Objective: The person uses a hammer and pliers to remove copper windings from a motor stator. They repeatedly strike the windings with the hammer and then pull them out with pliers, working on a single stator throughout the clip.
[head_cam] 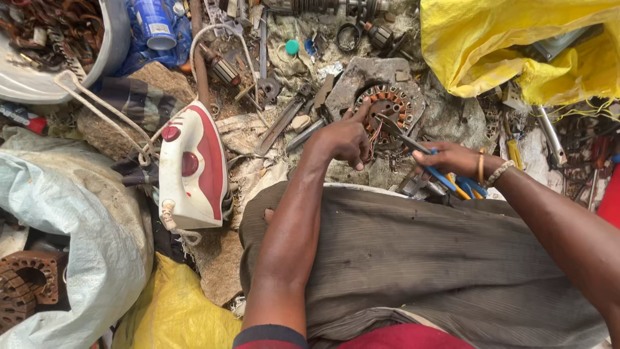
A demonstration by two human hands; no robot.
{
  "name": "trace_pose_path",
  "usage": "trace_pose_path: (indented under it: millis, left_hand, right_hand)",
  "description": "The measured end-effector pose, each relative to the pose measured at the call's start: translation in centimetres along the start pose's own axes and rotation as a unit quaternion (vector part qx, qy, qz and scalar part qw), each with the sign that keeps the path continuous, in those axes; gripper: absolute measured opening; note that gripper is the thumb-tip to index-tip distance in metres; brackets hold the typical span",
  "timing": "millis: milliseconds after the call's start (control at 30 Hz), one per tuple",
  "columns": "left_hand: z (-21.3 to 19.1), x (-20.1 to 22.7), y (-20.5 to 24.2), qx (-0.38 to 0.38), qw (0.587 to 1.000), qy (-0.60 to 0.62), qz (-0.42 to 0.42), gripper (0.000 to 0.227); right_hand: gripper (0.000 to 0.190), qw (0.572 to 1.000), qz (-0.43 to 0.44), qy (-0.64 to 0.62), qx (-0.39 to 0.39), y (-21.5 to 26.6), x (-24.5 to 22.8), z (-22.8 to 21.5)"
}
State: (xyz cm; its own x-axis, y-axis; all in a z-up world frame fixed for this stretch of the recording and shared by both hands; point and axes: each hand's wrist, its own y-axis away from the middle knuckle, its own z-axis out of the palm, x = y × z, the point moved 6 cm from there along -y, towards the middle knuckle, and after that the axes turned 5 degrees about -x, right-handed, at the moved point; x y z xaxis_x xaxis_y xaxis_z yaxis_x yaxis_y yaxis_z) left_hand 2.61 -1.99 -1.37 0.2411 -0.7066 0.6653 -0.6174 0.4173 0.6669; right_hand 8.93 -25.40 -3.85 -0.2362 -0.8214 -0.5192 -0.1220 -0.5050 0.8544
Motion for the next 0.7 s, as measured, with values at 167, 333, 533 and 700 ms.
trace_pose_path:
  millis: [167,333,533,700]
  left_hand:
    - [0.0,-0.5,0.3,-0.002,1.000,0.005,0.002,0.017]
    - [-0.1,-0.7,0.2,0.002,1.000,0.024,0.001,0.018]
    - [0.6,0.0,1.0,0.012,1.000,0.010,0.005,0.016]
    - [1.6,-0.4,1.8,0.016,1.000,-0.007,-0.010,0.018]
  right_hand:
    - [0.051,0.931,0.038,0.329,0.157,1.4,-2.6,-0.5]
    - [0.064,0.663,0.002,0.666,0.343,5.2,-7.9,-0.8]
    - [0.067,0.985,0.083,0.136,0.064,0.8,-1.2,-1.4]
    - [0.057,0.874,-0.022,0.442,0.202,0.4,-2.2,-1.3]
